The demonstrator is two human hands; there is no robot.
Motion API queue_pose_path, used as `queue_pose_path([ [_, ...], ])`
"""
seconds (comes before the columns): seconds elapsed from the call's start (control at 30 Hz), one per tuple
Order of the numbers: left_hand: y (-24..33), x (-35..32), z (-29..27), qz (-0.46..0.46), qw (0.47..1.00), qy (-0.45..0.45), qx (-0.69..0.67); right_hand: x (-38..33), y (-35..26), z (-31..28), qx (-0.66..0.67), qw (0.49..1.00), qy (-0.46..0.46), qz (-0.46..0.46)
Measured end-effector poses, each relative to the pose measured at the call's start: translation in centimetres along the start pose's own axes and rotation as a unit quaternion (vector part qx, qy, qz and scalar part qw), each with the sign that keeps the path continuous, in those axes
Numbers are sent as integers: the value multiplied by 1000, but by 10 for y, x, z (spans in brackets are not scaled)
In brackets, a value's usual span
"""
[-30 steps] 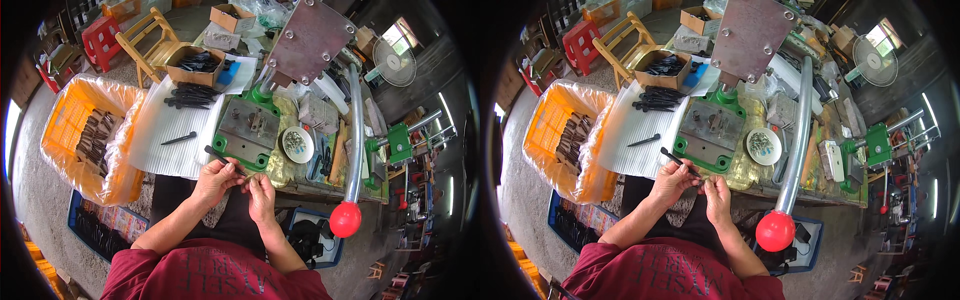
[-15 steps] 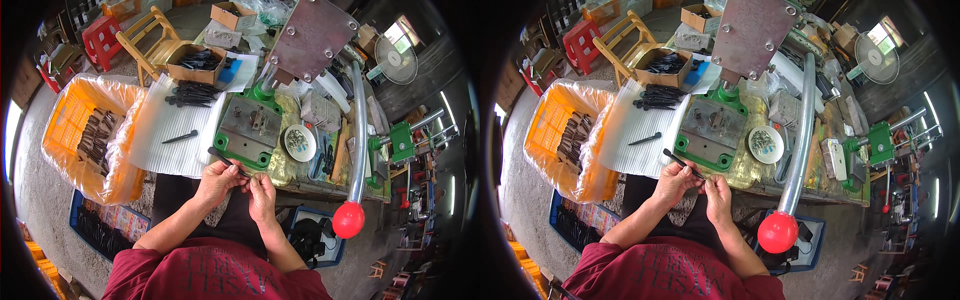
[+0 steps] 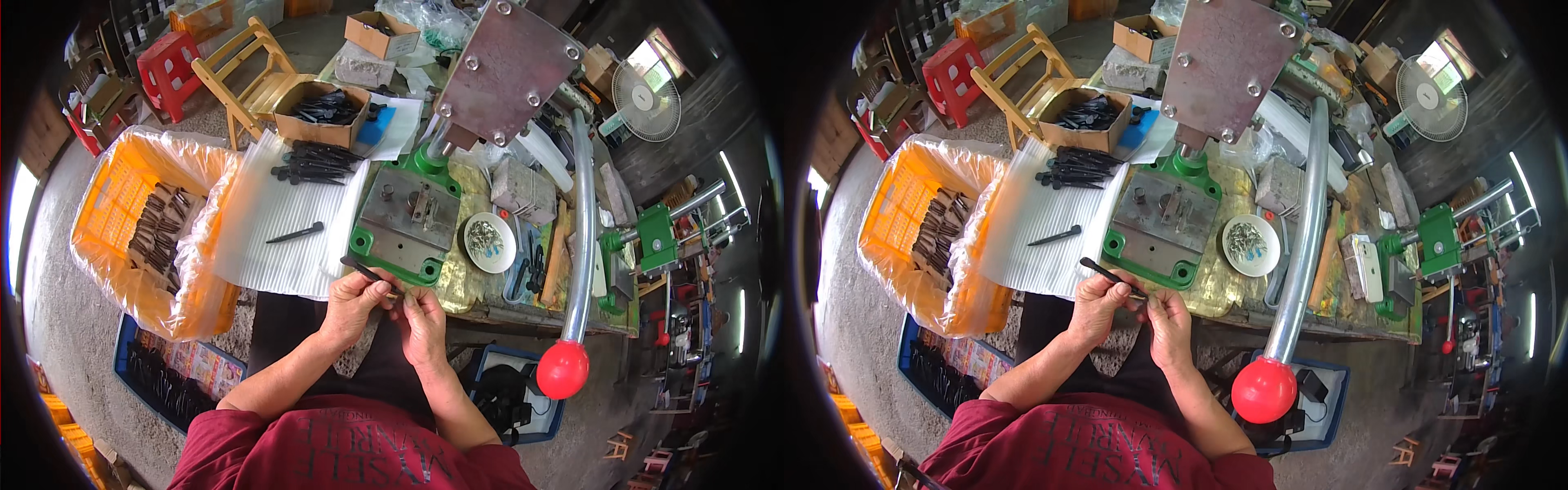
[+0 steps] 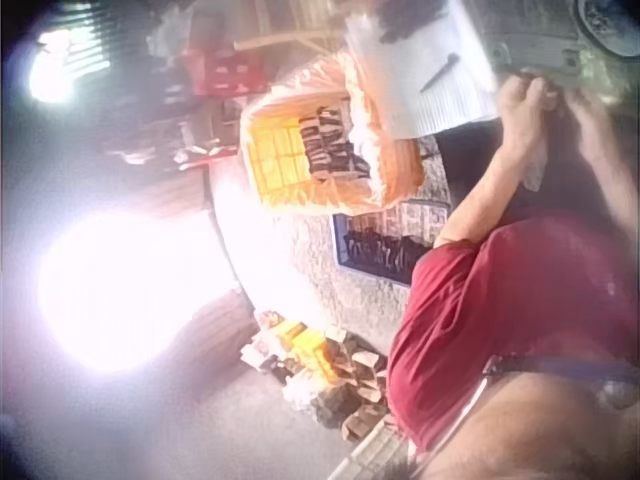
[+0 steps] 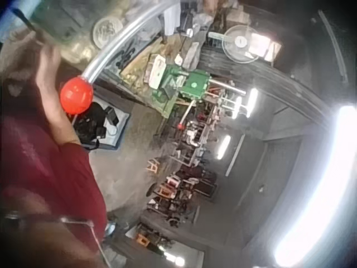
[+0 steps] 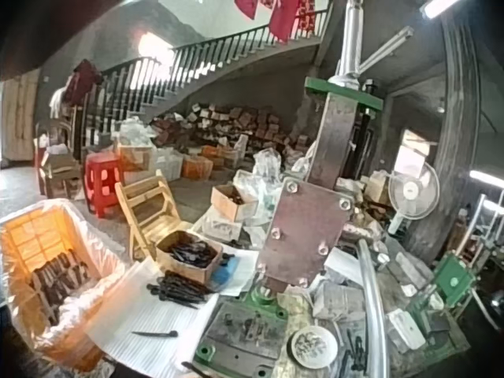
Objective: The person assembles plastic components by inserting metal fasteners into them by hand and pressing them using a manual press machine, then stacks and arranges the finished parts into plastic crates with foam padding.
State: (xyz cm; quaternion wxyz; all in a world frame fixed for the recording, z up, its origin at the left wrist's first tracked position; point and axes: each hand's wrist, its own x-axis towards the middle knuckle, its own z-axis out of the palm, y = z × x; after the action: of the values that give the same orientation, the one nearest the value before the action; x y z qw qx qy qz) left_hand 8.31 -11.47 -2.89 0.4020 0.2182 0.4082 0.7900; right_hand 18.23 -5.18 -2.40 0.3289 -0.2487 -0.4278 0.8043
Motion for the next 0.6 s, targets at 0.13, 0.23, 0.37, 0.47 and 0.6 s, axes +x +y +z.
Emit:
queue_pose_path([
  [0.13,7,6,2,5,1000,-9,-16,4,0,-5,-10,1000,4,14],
  [0.23,10,12,1,-17,999,-12,-38,7,-2,-2,-14,1000,-3,9],
  [0.37,18,27,1,-18,1000,-2,-17,11,-5,-1,7,1000,-14,-2],
  [0.47,34,55,7,14,993,14,115,11,-5,-7,12,1000,-7,-22],
  [0.6,37,102,2,64,974,17,215,9,-4,-12,5,1000,-1,-12],
])
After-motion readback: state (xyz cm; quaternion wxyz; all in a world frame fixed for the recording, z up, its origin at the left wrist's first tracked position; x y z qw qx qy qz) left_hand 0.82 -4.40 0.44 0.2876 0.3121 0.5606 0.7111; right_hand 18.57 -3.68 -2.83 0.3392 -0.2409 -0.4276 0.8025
